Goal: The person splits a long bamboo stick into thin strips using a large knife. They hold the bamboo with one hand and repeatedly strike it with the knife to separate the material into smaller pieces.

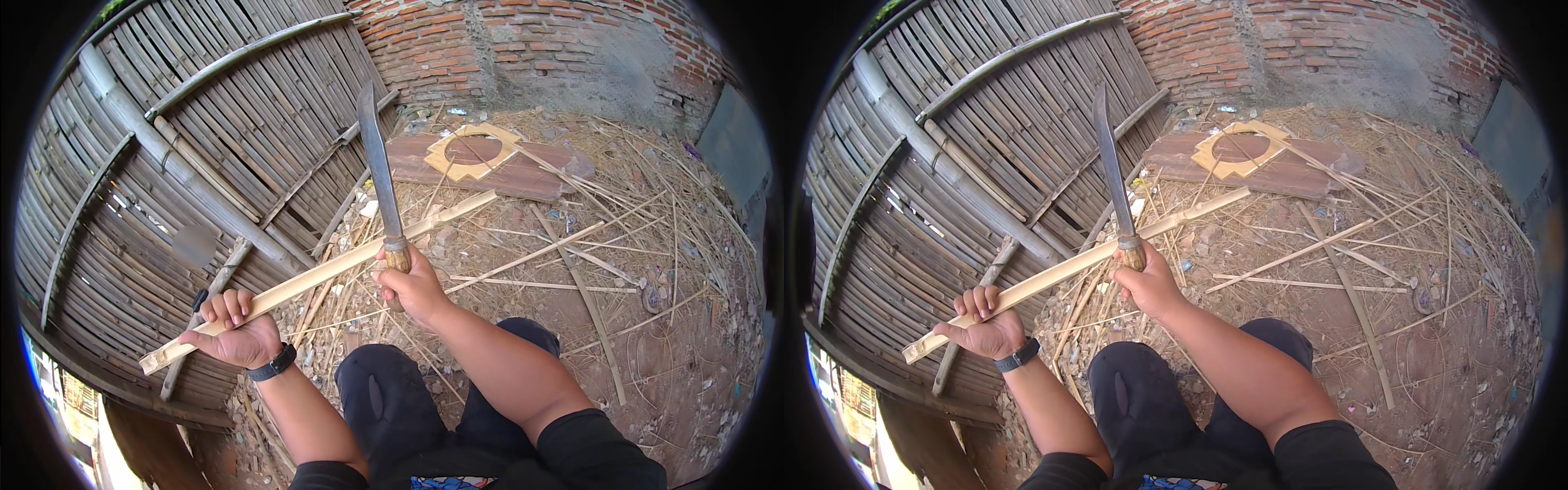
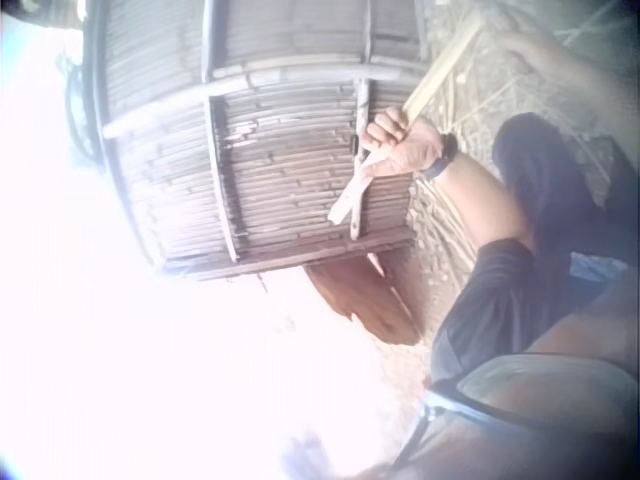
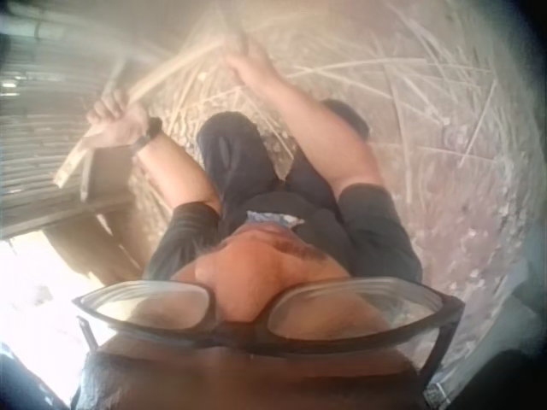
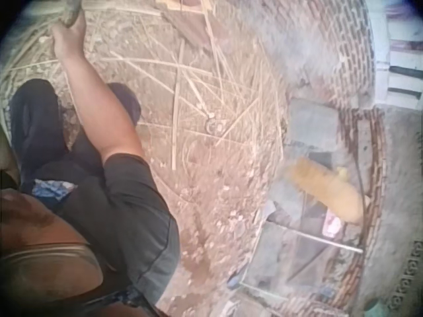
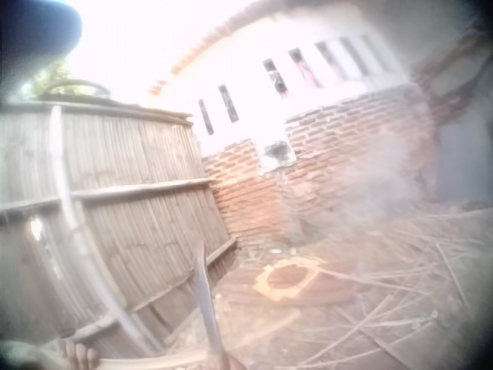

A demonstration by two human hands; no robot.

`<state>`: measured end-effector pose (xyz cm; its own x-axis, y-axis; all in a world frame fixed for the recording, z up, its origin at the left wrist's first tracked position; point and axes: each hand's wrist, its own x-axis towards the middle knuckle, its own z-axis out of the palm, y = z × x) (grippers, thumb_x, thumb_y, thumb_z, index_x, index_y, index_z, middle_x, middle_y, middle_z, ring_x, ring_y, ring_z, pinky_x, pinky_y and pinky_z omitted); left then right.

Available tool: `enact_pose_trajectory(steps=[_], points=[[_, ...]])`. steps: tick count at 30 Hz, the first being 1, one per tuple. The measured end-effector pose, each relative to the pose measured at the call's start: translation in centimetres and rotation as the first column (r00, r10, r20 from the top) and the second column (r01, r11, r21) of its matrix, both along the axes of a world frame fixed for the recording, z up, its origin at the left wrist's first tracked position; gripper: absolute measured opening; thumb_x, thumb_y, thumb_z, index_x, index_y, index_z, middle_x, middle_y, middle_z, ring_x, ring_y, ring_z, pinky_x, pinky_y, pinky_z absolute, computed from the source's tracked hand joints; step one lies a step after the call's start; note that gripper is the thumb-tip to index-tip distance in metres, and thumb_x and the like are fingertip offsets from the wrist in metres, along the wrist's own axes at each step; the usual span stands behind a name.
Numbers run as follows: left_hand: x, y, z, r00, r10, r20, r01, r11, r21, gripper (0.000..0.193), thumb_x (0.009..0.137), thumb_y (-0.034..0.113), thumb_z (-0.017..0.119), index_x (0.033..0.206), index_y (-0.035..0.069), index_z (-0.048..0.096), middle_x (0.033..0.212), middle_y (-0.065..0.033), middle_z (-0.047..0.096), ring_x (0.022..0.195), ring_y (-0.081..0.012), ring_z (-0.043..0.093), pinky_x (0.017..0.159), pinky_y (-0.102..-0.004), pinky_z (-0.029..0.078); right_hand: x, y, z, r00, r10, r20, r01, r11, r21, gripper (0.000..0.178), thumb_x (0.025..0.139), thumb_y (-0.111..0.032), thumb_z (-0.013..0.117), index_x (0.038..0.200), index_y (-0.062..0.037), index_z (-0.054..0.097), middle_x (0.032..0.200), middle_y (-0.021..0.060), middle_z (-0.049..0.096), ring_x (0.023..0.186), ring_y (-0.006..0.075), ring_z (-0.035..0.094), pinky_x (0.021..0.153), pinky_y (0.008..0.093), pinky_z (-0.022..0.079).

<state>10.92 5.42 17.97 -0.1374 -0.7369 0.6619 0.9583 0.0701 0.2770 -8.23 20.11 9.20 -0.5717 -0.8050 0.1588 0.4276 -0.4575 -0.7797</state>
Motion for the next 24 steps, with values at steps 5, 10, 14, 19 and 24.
enact_pose_trajectory(steps=[5,10,14,19,24], points=[[-2.4,-1.2,-2.5,0.995,-0.022,0.096,0.018,0.999,0.038,0.049,0.096,0.059,0.051,0.094,0.011,0.061,0.084,-0.0003,0.065,0.101,-0.0206,0.062,0.089,-0.038,0.049,-2.6,0.4,-0.5,0.993,-0.104,0.053,0.108,0.991,-0.084,0.029,0.086,0.001,0.06,0.112,-0.0078,0.053,0.083,0.0023,0.055,0.059,0.0083,0.052,0.054,0.025,0.043],[-3.6,-1.9,-5.3,0.829,-0.006,0.559,-0.052,0.995,0.088,0.076,0.096,0.07,0.037,0.136,0.006,0.049,0.13,-0.0141,0.061,0.126,-0.0275,0.055,0.097,-0.0452,0.049,-4.5,0.4,-0.2,0.959,-0.251,0.13,0.261,0.963,-0.066,0.027,0.086,0.0,0.061,0.11,-0.0078,0.054,0.087,0.0026,0.058,0.059,0.0086,0.053,0.053,0.0258,0.044],[-1.0,-0.8,-8.9,-0.212,0.088,0.973,0.269,0.963,-0.028,0.089,0.095,0.075,0.029,0.143,0.001,0.043,0.129,-0.0144,0.062,0.114,-0.027,0.061,0.094,-0.0408,0.048,-6.1,0.2,-1.2,0.898,-0.439,0.032,0.439,0.898,0.019,0.021,0.084,-0.005,0.063,0.104,-0.0062,0.058,0.082,0.0042,0.061,0.064,0.0123,0.058,0.057,0.0288,0.047],[1.4,3.8,-6.5,0.084,0.335,0.938,0.447,0.829,-0.336,0.035,0.091,0.012,0.073,0.119,-0.002,0.057,0.098,-0.0096,0.069,0.091,-0.0172,0.067,0.084,-0.0328,0.055,-6.4,-0.3,-1.1,0.727,-0.615,-0.306,0.662,0.746,0.073,0.027,0.078,-0.011,0.065,0.103,-0.0033,0.064,0.087,0.0123,0.067,0.08,0.0281,0.066,0.076,0.0393,0.051],[-4.7,2.3,-4.3,0.081,0.863,0.499,0.211,0.474,-0.855,0.054,0.075,0.025,0.087,0.114,-0.002,0.062,0.101,-0.0173,0.07,0.093,-0.0275,0.068,0.084,-0.0368,0.054,-6.5,-0.5,-2.6,0.615,-0.646,-0.453,0.694,0.716,-0.078,0.029,0.079,-0.01,0.065,0.107,-0.0027,0.063,0.093,0.0117,0.067,0.086,0.0246,0.065,0.079,0.0368,0.051]])
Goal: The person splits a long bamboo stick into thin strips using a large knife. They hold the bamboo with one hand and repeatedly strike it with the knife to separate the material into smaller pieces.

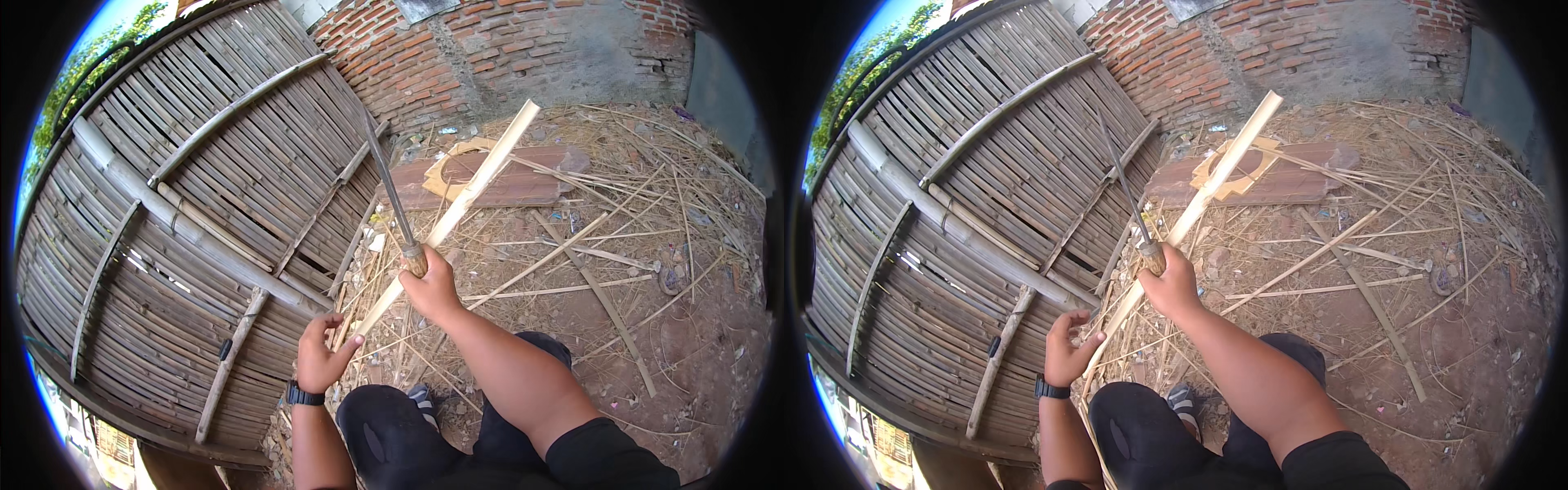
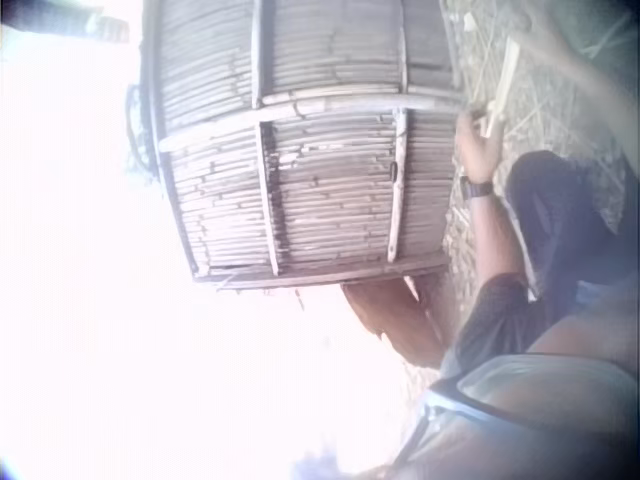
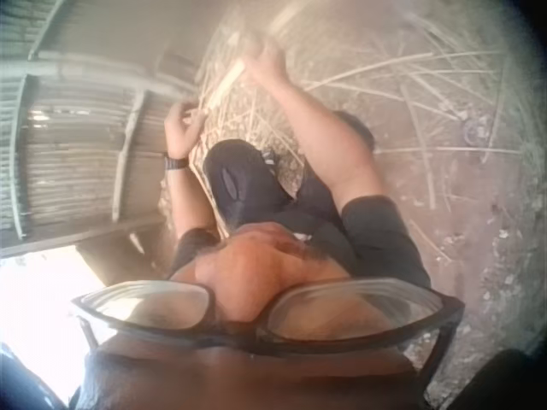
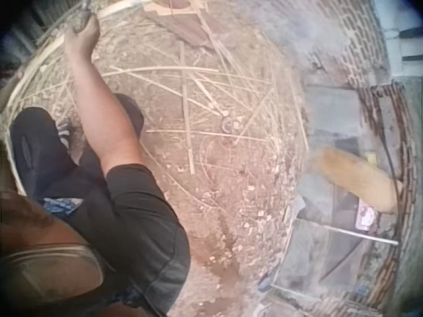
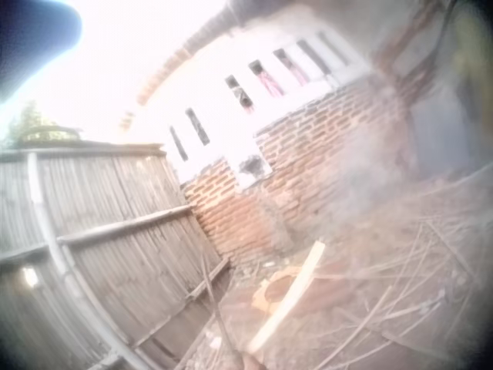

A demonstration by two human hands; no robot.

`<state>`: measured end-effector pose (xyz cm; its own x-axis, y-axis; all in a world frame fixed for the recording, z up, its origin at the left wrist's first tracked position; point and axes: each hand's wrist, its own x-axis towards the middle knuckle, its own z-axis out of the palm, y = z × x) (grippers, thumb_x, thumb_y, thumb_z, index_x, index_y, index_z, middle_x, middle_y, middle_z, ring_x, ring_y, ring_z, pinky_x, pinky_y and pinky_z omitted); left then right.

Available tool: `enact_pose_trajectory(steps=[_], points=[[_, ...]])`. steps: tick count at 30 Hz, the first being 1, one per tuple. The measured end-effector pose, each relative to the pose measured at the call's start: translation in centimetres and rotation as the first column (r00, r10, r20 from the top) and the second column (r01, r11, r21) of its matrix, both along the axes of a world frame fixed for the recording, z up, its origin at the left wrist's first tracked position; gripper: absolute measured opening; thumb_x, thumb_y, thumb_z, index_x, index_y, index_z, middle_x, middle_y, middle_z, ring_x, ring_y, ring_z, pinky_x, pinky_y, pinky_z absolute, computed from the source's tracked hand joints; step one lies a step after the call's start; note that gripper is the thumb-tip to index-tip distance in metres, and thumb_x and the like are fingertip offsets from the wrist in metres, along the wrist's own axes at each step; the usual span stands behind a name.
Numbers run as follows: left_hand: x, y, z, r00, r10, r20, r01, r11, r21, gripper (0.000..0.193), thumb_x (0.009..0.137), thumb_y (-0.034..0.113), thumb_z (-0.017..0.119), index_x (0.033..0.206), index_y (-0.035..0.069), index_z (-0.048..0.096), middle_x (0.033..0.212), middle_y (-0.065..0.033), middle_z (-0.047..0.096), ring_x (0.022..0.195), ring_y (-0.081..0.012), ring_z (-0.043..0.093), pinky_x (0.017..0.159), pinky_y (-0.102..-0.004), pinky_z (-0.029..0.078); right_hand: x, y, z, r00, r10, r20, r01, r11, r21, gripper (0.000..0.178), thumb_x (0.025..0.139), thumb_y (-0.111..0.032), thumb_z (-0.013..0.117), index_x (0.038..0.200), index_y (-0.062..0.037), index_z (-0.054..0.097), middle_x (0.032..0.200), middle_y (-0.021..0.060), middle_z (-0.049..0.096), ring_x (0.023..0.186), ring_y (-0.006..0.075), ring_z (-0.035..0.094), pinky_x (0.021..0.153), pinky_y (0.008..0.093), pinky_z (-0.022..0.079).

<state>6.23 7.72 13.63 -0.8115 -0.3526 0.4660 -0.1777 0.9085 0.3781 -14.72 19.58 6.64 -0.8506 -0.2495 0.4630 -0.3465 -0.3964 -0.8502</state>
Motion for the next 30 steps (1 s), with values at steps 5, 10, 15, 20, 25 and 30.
enact_pose_trajectory(steps=[5,10,15,20,25,30], points=[[-5.4,-3.8,-2.2,0.912,-0.179,0.369,0.171,0.984,0.056,0.066,0.079,0.044,0.081,0.122,-0.002,0.062,0.105,-0.0197,0.068,0.1,-0.0302,0.067,0.087,-0.0399,0.052,0.0,0.4,0.2,0.985,0.167,-0.034,-0.168,0.986,-0.017,0.028,0.08,-0.008,0.065,0.107,-0.0015,0.062,0.091,0.0102,0.066,0.084,0.0196,0.064,0.078,0.0342,0.051],[-8.3,-5.9,-6.0,0.853,-0.462,0.242,0.173,0.689,0.704,0.046,0.092,0.04,0.071,0.116,0.001,0.065,0.089,-0.0076,0.07,0.082,-0.0151,0.067,0.075,-0.0302,0.053,0.0,0.4,1.2,0.971,0.206,-0.119,-0.203,0.979,0.035,0.026,0.083,-0.004,0.066,0.108,-0.0007,0.062,0.094,0.0045,0.066,0.087,0.0125,0.062,0.08,0.031,0.05],[-5.9,-7.1,-7.5,0.895,-0.333,0.298,0.031,0.711,0.702,0.034,0.097,0.039,0.066,0.104,0.005,0.067,0.068,0.0065,0.051,0.057,-0.0053,0.043,0.052,-0.026,0.037,0.3,2.4,2.8,0.933,0.121,-0.338,-0.013,0.952,0.305,0.033,0.081,-0.009,0.068,0.111,0.0021,0.06,0.112,0.015,0.062,0.102,0.0308,0.063,0.089,0.0377,0.048],[0.5,-10.5,-6.5,0.965,-0.145,0.217,-0.034,0.754,0.656,0.036,0.104,0.038,0.051,0.1,0.005,0.067,0.072,0.0025,0.054,0.062,-0.0068,0.047,0.059,-0.0258,0.044,-1.9,3.9,5.4,0.777,0.142,-0.614,0.208,0.862,0.462,0.032,0.077,-0.016,0.07,0.104,-0.0045,0.059,0.094,0.017,0.065,0.088,0.0375,0.066,0.077,0.0456,0.053],[7.7,-11.1,-6.2,0.977,0.031,0.213,-0.138,0.849,0.509,0.037,0.105,0.036,0.05,0.091,0.004,0.063,0.073,0.0033,0.053,0.069,-0.0073,0.047,0.064,-0.0265,0.042,-4.0,4.4,2.2,0.684,0.253,-0.684,0.329,0.73,0.599,0.025,0.074,-0.017,0.073,0.091,-0.0104,0.056,0.072,0.0097,0.064,0.074,0.0328,0.066,0.068,0.0456,0.052],[12.3,-6.1,-4.7,0.944,0.132,0.303,-0.288,0.775,0.562,0.039,0.106,0.037,0.047,0.09,0.004,0.062,0.073,0.0042,0.052,0.066,-0.0055,0.044,0.061,-0.0242,0.04,-5.0,2.9,-0.1,0.604,0.253,-0.756,0.373,0.748,0.548,0.029,0.071,-0.015,0.075,0.093,-0.0108,0.058,0.073,0.0099,0.063,0.071,0.0331,0.064,0.066,0.0451,0.049]])
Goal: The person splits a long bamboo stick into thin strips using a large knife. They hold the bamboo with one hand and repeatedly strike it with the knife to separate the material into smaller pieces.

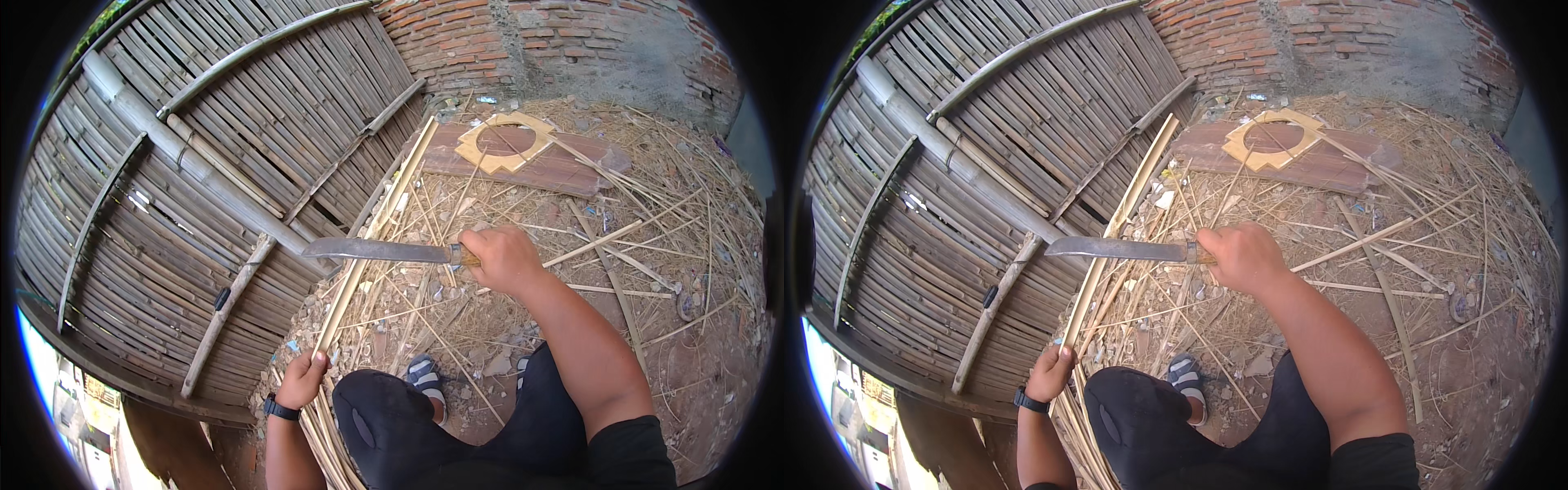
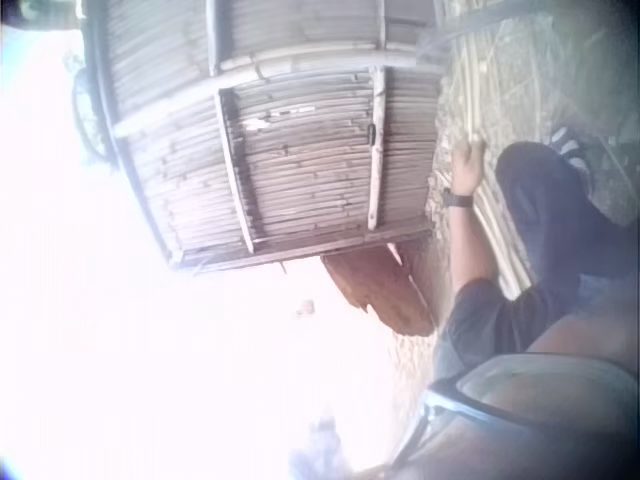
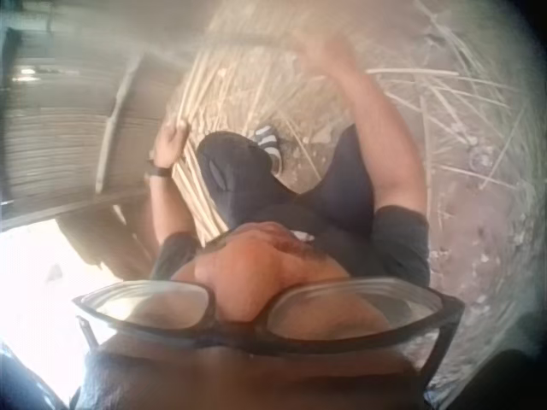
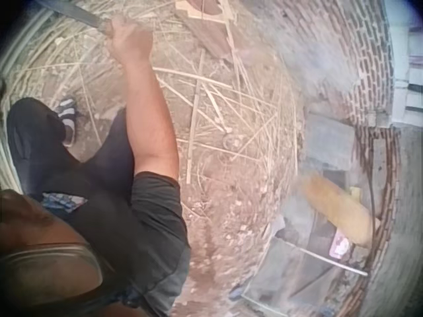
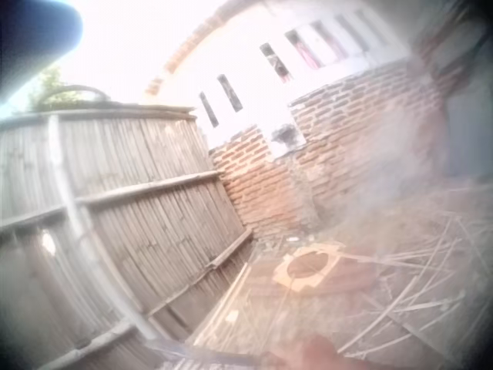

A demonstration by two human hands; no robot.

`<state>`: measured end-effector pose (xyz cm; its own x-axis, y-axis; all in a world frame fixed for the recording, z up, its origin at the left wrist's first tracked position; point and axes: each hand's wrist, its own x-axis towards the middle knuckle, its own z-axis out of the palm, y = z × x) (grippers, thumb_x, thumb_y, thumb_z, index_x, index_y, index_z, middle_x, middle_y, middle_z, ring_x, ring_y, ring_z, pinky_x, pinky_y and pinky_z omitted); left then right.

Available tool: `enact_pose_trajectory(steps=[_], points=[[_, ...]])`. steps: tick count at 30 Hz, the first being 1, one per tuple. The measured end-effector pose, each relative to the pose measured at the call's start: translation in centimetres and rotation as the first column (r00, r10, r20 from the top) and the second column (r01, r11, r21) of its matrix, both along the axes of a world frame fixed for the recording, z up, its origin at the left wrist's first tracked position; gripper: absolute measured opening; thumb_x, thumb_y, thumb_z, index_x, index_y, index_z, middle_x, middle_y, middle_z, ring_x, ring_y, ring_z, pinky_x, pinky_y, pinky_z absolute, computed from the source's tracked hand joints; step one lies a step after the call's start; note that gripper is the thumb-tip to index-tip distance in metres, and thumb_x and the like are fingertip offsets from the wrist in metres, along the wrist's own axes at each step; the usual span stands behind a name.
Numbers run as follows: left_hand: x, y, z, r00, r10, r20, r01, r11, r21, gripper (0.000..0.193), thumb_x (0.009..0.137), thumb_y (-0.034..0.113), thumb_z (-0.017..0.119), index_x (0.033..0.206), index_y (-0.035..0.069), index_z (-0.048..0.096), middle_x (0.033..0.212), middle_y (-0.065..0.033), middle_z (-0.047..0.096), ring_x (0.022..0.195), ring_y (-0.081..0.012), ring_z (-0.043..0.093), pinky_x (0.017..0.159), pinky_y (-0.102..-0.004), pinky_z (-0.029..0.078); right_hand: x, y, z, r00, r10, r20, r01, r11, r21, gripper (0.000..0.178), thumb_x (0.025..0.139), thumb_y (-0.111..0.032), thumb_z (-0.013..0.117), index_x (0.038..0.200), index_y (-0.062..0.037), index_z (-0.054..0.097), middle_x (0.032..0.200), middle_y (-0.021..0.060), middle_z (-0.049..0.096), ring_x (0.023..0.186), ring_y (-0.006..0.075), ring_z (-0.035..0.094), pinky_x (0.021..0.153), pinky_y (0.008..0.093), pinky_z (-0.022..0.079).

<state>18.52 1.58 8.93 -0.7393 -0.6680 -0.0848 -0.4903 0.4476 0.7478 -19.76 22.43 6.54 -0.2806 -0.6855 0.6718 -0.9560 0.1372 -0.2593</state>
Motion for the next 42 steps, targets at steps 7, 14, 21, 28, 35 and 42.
enact_pose_trajectory(steps=[7,14,21,28,35,42], points=[[3.1,2.9,0.3,1.0,-0.007,0.007,0.005,0.982,0.189,0.04,0.106,0.04,0.045,0.089,0.006,0.06,0.07,0.004,0.052,0.062,-0.0057,0.045,0.058,-0.023,0.039,-0.5,0.4,-0.2,1.0,0.017,0.025,-0.015,0.997,-0.073,0.026,0.068,-0.012,0.074,0.088,-0.0115,0.057,0.072,0.0072,0.062,0.072,0.0315,0.063,0.069,0.0449,0.048],[3.0,4.2,0.3,0.999,-0.04,0.006,0.039,0.987,0.153,0.043,0.106,0.042,0.046,0.087,0.006,0.06,0.068,0.0036,0.051,0.06,-0.0058,0.045,0.056,-0.0235,0.039,2.1,0.0,0.3,0.98,0.105,-0.168,-0.131,0.98,-0.149,0.021,0.072,-0.013,0.073,0.085,-0.0113,0.057,0.071,0.0076,0.062,0.07,0.0301,0.064,0.065,0.0426,0.05],[3.9,4.6,0.0,0.996,0.026,0.081,-0.03,0.999,0.039,0.042,0.106,0.039,0.046,0.084,0.006,0.059,0.066,0.0042,0.05,0.059,-0.0053,0.043,0.055,-0.0235,0.037,-3.0,1.7,-0.6,0.915,-0.282,0.288,0.291,0.957,0.012,0.025,0.074,-0.014,0.075,0.091,-0.0079,0.056,0.08,0.0151,0.066,0.076,0.0379,0.065,0.069,0.0495,0.051],[2.6,5.0,-0.5,0.997,0.023,0.079,-0.036,0.986,0.165,0.041,0.106,0.039,0.046,0.085,0.006,0.059,0.064,0.0056,0.048,0.057,-0.0047,0.041,0.054,-0.0231,0.036,-0.8,0.3,-1.2,0.998,0.025,0.061,-0.026,1.0,0.006,0.023,0.075,-0.013,0.073,0.091,-0.0111,0.056,0.077,0.0091,0.066,0.076,0.0334,0.066,0.07,0.0462,0.052],[3.4,5.2,-0.4,0.996,0.029,0.084,-0.039,0.993,0.113,0.042,0.106,0.039,0.047,0.084,0.005,0.06,0.065,0.0047,0.05,0.058,-0.0048,0.043,0.054,-0.0232,0.037,-1.1,-0.5,-1.8,0.998,0.023,0.066,-0.024,1.0,0.015,0.023,0.072,-0.013,0.073,0.091,-0.0122,0.059,0.076,0.0081,0.066,0.076,0.0321,0.067,0.071,0.0454,0.052],[2.7,5.4,-0.3,0.996,0.037,0.085,-0.049,0.989,0.143,0.041,0.106,0.039,0.047,0.084,0.006,0.06,0.065,0.0042,0.05,0.058,-0.0051,0.043,0.054,-0.0232,0.037,-1.6,0.1,-1.5,0.996,-0.006,0.091,0.004,1.0,0.021,0.025,0.072,-0.013,0.074,0.092,-0.0112,0.059,0.078,0.0093,0.066,0.078,0.032,0.067,0.073,0.046,0.052]])
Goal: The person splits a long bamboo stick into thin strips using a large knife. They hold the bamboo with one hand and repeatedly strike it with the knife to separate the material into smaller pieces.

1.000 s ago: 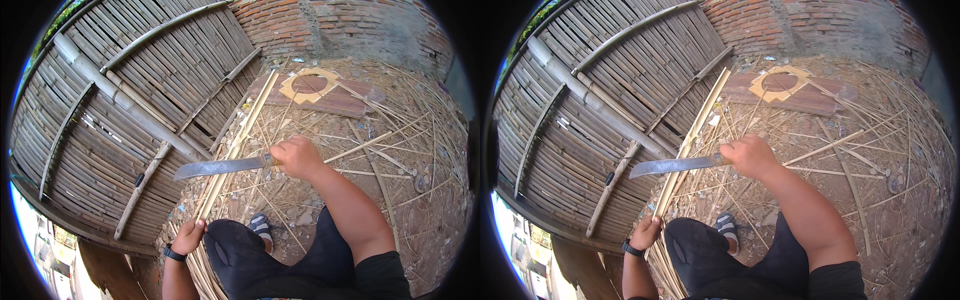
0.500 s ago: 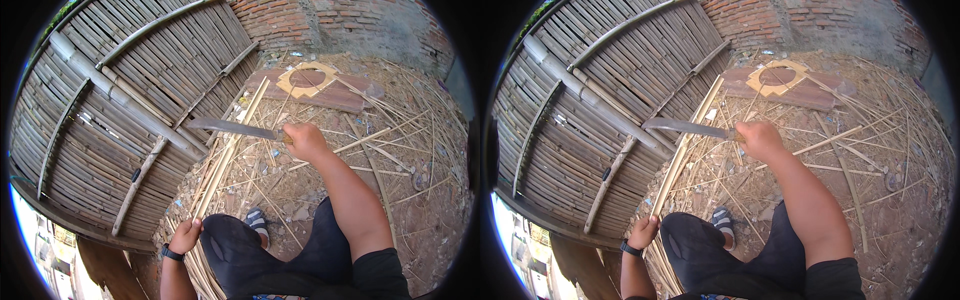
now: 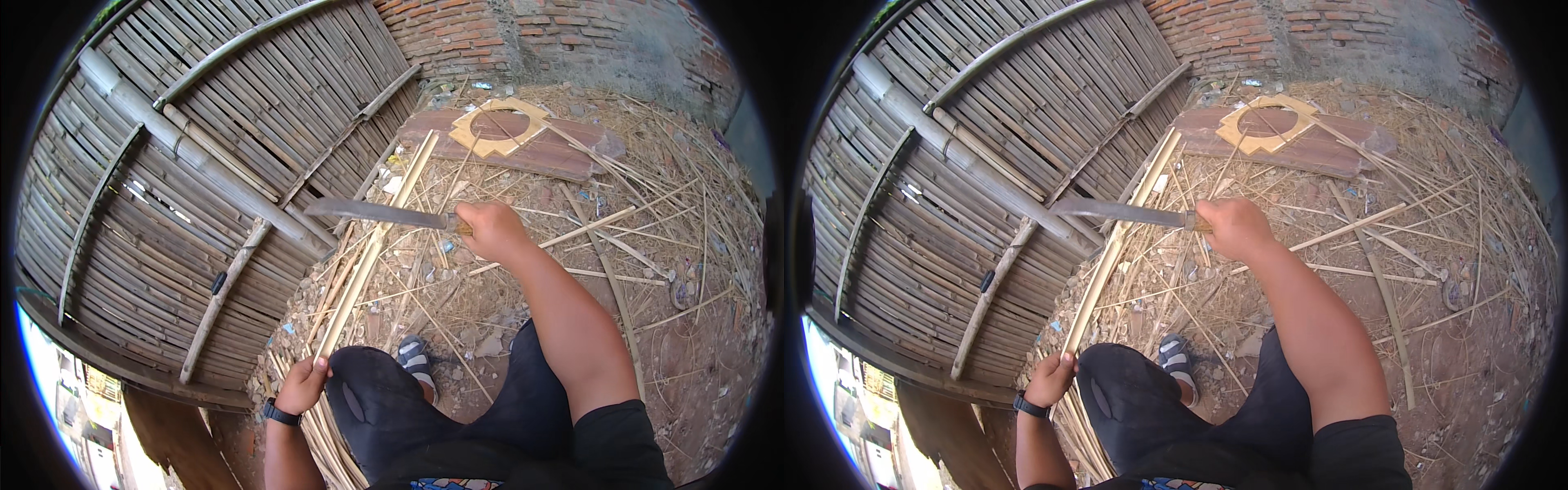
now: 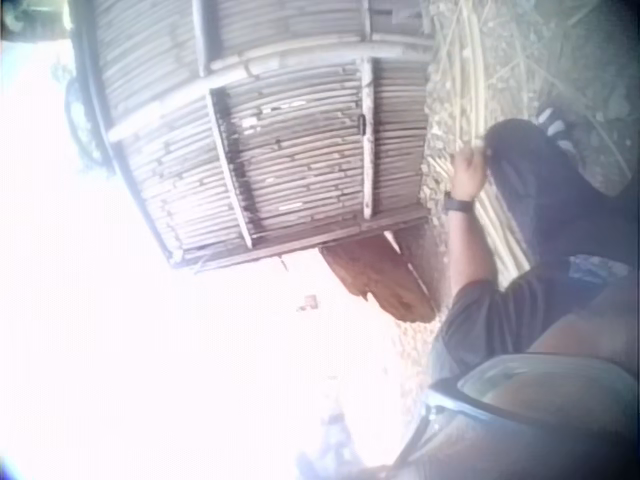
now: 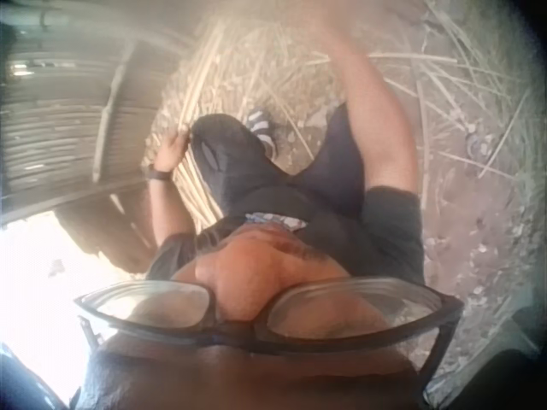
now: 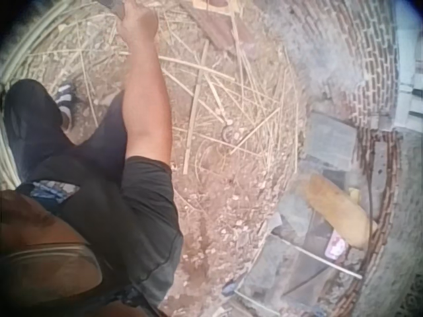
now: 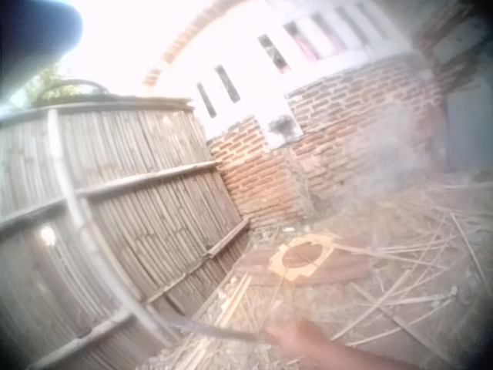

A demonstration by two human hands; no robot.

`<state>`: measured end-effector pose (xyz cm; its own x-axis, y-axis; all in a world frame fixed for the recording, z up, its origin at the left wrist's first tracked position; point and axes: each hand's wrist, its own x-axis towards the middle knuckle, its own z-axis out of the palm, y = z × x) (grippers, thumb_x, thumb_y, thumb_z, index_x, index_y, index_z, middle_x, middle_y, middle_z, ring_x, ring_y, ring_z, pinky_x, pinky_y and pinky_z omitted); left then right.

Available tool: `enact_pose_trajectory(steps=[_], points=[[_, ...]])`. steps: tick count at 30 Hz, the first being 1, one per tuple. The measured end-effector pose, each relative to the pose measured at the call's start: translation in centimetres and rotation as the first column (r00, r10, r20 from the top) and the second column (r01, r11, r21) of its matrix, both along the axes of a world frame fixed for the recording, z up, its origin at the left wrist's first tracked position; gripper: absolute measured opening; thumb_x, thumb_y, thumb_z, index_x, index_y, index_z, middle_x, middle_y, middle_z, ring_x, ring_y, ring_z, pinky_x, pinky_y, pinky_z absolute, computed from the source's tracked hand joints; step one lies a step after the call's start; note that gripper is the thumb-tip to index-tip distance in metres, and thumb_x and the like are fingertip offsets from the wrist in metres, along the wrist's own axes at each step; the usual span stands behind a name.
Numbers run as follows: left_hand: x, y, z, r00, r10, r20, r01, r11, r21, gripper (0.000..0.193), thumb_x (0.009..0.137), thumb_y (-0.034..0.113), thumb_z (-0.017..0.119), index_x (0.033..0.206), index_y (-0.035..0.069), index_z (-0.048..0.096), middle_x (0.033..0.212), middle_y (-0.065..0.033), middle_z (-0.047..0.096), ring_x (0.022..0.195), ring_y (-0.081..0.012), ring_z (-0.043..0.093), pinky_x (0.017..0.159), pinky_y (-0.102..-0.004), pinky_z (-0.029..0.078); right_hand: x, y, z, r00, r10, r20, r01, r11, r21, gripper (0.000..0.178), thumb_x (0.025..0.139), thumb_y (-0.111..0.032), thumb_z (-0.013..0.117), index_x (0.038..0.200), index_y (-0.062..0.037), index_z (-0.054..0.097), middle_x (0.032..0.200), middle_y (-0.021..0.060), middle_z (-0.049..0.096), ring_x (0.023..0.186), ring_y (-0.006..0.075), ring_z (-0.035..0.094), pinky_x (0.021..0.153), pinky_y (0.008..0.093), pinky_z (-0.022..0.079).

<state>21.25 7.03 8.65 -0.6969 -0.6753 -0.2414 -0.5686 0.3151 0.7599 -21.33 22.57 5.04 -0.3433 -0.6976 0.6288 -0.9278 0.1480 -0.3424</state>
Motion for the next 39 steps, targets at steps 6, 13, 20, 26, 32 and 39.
enact_pose_trajectory(steps=[6,13,20,26,32,39], points=[[1.0,-0.4,-0.4,1.0,-0.012,-0.002,0.012,0.999,-0.051,0.043,0.106,0.038,0.048,0.086,0.003,0.062,0.067,0.0024,0.053,0.062,-0.0067,0.047,0.058,-0.0249,0.04,1.3,-0.7,0.1,0.992,0.075,-0.101,-0.078,0.997,-0.02,0.024,0.075,-0.014,0.074,0.094,-0.0105,0.059,0.078,0.0115,0.065,0.078,0.0326,0.067,0.073,0.0468,0.052],[2.0,0.5,0.3,0.998,-0.024,0.052,0.036,0.965,-0.26,0.045,0.105,0.039,0.049,0.088,0.0,0.063,0.072,-0.0006,0.059,0.07,-0.0084,0.051,0.065,-0.0268,0.044,-2.5,1.7,-0.4,0.892,-0.285,0.351,0.292,0.956,0.034,0.023,0.079,-0.014,0.071,0.096,-0.0083,0.058,0.083,0.0146,0.068,0.081,0.0371,0.067,0.07,0.0492,0.052],[1.2,0.5,0.5,0.999,-0.03,-0.042,0.036,0.987,0.159,0.041,0.106,0.04,0.046,0.085,0.006,0.058,0.065,0.0034,0.047,0.055,-0.0058,0.039,0.051,-0.0232,0.033,1.1,0.1,0.6,0.994,0.091,-0.061,-0.098,0.988,-0.12,0.024,0.073,-0.013,0.073,0.09,-0.0124,0.057,0.074,0.0082,0.063,0.073,0.032,0.065,0.067,0.0456,0.051],[1.7,0.3,1.2,0.997,-0.061,-0.045,0.074,0.916,0.394,0.041,0.105,0.042,0.046,0.087,0.008,0.055,0.063,0.0036,0.042,0.05,-0.0064,0.034,0.048,-0.0233,0.03,1.4,0.0,1.2,0.968,0.187,-0.166,-0.208,0.97,-0.126,0.023,0.071,-0.012,0.074,0.088,-0.0132,0.057,0.072,0.006,0.062,0.074,0.0297,0.065,0.068,0.0438,0.051],[2.7,0.3,1.2,1.0,-0.007,-0.009,0.01,0.93,0.366,0.04,0.106,0.04,0.045,0.087,0.008,0.056,0.063,0.0042,0.042,0.051,-0.0063,0.035,0.047,-0.0233,0.031,-1.4,1.2,-0.1,0.979,-0.142,0.144,0.162,0.976,-0.142,0.02,0.074,-0.013,0.073,0.088,-0.0107,0.058,0.074,0.0101,0.063,0.074,0.0346,0.064,0.069,0.0471,0.05],[2.5,0.2,0.1,0.999,-0.017,-0.044,0.033,0.909,0.416,0.041,0.105,0.043,0.046,0.087,0.008,0.056,0.062,0.004,0.042,0.051,-0.0067,0.036,0.048,-0.0232,0.031,0.6,0.2,0.3,0.992,0.057,-0.108,-0.075,0.982,-0.171,0.022,0.07,-0.012,0.074,0.087,-0.0122,0.059,0.072,0.0075,0.062,0.073,0.031,0.064,0.067,0.0444,0.05]])
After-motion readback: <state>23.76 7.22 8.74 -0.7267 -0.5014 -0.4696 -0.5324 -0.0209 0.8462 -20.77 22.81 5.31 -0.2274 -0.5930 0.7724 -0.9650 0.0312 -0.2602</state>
